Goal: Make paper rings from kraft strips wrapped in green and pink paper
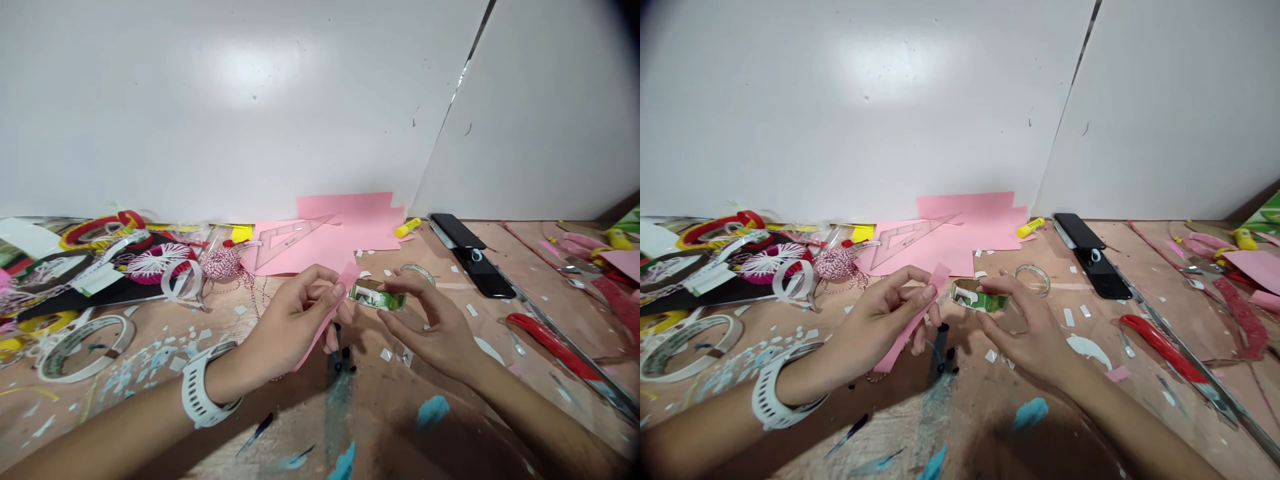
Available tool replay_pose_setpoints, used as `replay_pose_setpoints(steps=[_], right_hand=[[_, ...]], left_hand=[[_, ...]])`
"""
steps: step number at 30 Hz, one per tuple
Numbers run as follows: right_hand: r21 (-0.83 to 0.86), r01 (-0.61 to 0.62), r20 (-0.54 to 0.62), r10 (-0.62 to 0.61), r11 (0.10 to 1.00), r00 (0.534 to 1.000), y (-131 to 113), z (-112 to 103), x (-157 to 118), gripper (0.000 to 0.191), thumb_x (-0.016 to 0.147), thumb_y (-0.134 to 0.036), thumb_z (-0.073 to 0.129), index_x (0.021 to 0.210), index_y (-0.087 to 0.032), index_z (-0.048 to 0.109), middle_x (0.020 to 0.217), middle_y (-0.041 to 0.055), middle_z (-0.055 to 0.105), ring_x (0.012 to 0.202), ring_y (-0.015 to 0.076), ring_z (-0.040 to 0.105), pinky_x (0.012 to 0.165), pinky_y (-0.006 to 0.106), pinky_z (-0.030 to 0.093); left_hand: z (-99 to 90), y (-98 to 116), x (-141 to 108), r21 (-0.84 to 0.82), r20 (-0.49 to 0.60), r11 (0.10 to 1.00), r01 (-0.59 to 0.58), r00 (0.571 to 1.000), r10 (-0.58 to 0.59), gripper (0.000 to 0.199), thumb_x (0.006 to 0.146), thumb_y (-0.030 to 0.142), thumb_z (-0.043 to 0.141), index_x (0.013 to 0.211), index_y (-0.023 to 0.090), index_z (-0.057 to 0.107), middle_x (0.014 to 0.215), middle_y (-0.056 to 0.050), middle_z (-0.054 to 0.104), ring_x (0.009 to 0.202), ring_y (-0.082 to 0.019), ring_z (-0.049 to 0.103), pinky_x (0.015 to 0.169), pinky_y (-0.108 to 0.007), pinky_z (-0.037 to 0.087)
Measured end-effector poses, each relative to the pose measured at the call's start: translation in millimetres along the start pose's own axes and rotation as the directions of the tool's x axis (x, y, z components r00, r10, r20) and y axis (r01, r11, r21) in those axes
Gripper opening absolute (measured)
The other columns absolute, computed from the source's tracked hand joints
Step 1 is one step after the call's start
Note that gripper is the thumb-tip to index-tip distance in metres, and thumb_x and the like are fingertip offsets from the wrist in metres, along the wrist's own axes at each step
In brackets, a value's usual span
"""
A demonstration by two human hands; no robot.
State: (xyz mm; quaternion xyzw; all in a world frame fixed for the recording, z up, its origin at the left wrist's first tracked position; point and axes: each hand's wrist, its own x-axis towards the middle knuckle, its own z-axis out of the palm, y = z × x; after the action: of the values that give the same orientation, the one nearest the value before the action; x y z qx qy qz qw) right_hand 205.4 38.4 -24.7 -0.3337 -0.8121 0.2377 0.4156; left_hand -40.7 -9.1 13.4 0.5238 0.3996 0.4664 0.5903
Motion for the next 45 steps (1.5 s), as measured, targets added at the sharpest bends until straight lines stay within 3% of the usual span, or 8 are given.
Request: replay_pose_setpoints(steps=[16,22,30,38,41,45], right_hand=[[0.002,-0.029,0.006,0.029,1.000,1.000,-6.2,2.4,1.1,0.047,0.089,-0.021,0.074,0.132,-0.030,0.060,0.118,0.0051,0.071,0.108,0.0226,0.070,0.092,0.037,0.060],[-0.034,-0.034,0.047,0.035,0.999,0.998,-8.6,7.2,-4.8,0.048,0.089,-0.023,0.074,0.133,-0.033,0.059,0.121,0.0028,0.073,0.104,0.0219,0.072,0.093,0.040,0.060],[-0.055,-0.007,0.127,0.014,0.998,0.992,-11.1,7.6,-4.7,0.051,0.090,-0.022,0.072,0.136,-0.033,0.055,0.125,0.0010,0.072,0.106,0.0199,0.072,0.091,0.036,0.060],[-0.090,-0.032,0.107,0.042,0.995,0.993,-10.3,8.9,-6.0,0.050,0.090,-0.027,0.073,0.136,-0.034,0.056,0.123,0.0020,0.073,0.106,0.0223,0.072,0.089,0.040,0.062],[-0.101,-0.016,0.087,0.025,0.995,0.996,-12.3,9.0,-4.3,0.048,0.090,-0.029,0.074,0.135,-0.034,0.057,0.118,0.0024,0.074,0.103,0.0219,0.073,0.086,0.039,0.062],[-0.076,-0.010,0.093,0.017,0.997,0.996,-15.9,9.0,-1.5,0.045,0.091,-0.027,0.074,0.133,-0.034,0.058,0.115,0.0022,0.074,0.101,0.0215,0.073,0.085,0.039,0.062]], left_hand=[[5.0,-6.9,-3.6,0.049,0.042,0.998,0.031,0.999,-0.033,0.027,0.099,0.045,0.065,0.105,0.019,0.056,0.080,-0.002,0.074,0.058,-0.012,0.068,0.056,-0.022,0.054],[5.2,-10.3,-6.1,0.226,0.057,0.970,-0.086,0.996,0.075,0.021,0.098,0.039,0.066,0.097,0.018,0.069,0.088,-0.002,0.071,0.077,-0.011,0.068,0.067,-0.021,0.052],[6.5,-14.0,-5.7,0.313,0.058,0.949,-0.024,0.998,0.006,0.031,0.098,0.049,0.064,0.097,0.018,0.071,0.089,-0.004,0.074,0.073,-0.015,0.065,0.063,-0.026,0.049],[6.9,-13.2,-3.8,0.320,0.056,0.947,-0.021,0.998,0.003,0.027,0.098,0.046,0.064,0.099,0.019,0.071,0.093,-0.006,0.075,0.084,-0.019,0.070,0.071,-0.030,0.054],[6.1,-12.1,-2.8,0.300,0.028,0.953,-0.041,0.999,0.034,0.024,0.098,0.043,0.065,0.099,0.020,0.070,0.093,-0.004,0.074,0.084,-0.017,0.070,0.073,-0.028,0.054],[4.5,-10.5,-1.1,0.240,-0.090,0.970,-0.043,0.994,0.066,0.023,0.096,0.042,0.068,0.101,0.020,0.069,0.092,-0.002,0.072,0.077,-0.014,0.068,0.067,-0.025,0.053]])
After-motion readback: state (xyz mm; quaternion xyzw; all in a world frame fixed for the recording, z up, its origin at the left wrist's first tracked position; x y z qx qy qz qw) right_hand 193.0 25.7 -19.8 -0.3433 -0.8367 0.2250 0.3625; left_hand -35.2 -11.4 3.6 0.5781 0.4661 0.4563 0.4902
